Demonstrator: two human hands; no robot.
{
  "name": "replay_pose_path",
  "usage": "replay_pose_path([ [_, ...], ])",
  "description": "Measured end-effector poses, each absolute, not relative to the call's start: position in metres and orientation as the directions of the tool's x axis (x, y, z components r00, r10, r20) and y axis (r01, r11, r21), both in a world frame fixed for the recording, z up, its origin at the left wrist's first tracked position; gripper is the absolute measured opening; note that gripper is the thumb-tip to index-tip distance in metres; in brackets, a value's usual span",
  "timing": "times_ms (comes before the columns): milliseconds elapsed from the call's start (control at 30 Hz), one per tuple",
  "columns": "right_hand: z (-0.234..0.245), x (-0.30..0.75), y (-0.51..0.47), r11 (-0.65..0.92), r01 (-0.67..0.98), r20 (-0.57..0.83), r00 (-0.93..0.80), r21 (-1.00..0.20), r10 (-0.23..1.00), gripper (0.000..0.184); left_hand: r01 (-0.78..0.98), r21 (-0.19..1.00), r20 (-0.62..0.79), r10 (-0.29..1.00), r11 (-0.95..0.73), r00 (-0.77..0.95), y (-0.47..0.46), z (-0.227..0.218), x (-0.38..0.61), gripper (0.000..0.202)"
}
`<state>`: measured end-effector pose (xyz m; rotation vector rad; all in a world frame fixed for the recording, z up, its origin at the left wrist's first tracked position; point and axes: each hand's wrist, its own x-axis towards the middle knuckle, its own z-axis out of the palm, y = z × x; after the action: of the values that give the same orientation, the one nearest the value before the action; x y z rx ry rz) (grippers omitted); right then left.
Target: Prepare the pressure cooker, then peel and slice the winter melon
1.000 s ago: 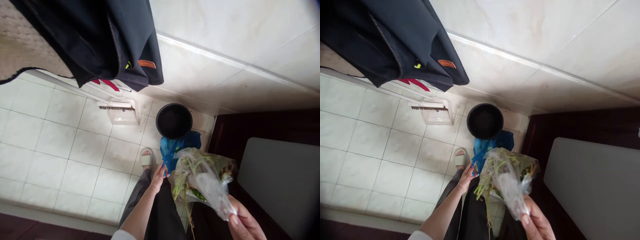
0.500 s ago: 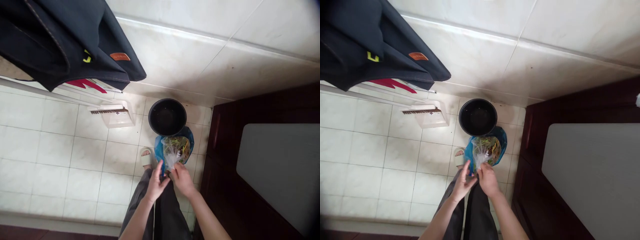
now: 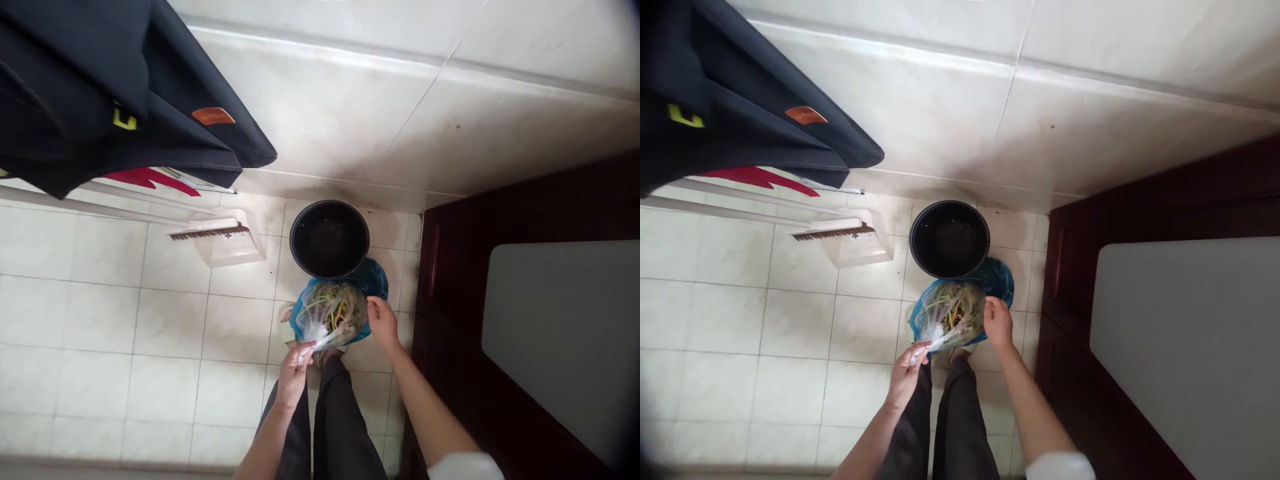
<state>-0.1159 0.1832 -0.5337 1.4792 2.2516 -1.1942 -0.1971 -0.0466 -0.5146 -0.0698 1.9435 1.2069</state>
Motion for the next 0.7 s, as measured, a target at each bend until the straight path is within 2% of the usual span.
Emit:
replay_pose_path([
  [167,-0.633,-0.136,0.22,0.287,0.802,-0.635,-0.592,-0.524,0.496,0.038,-0.484,0.614,-0.768,0.33,0.624,-0.549,-0.062,-0.502,-0.212,0.039],
  [267,-0.667,-0.133,0.232,0.358,0.805,-0.675,-0.592,-0.473,0.441,0.046,-0.502,0.51,-0.816,0.208,0.699,-0.539,-0.068,-0.494,-0.216,0.046],
  [367,-0.677,-0.116,0.234,0.456,0.794,-0.705,-0.586,-0.402,0.4,0.039,-0.567,0.424,-0.832,0.056,0.707,-0.553,-0.074,-0.491,-0.214,0.049],
  [467,-0.675,-0.096,0.222,0.55,0.767,-0.725,-0.58,-0.33,0.373,0.033,-0.691,0.394,-0.852,-0.039,0.606,-0.521,-0.076,-0.492,-0.21,0.047],
  [600,-0.67,-0.076,0.208,0.629,0.74,-0.745,-0.555,-0.239,0.37,0.028,-0.78,0.42,-0.859,-0.073,0.464,-0.507,-0.073,-0.492,-0.212,0.045],
  [700,-0.656,-0.065,0.207,0.68,0.703,-0.727,-0.576,-0.209,0.373,0.024,-0.737,0.453,-0.825,-0.078,0.502,-0.56,-0.069,-0.489,-0.217,0.045],
])
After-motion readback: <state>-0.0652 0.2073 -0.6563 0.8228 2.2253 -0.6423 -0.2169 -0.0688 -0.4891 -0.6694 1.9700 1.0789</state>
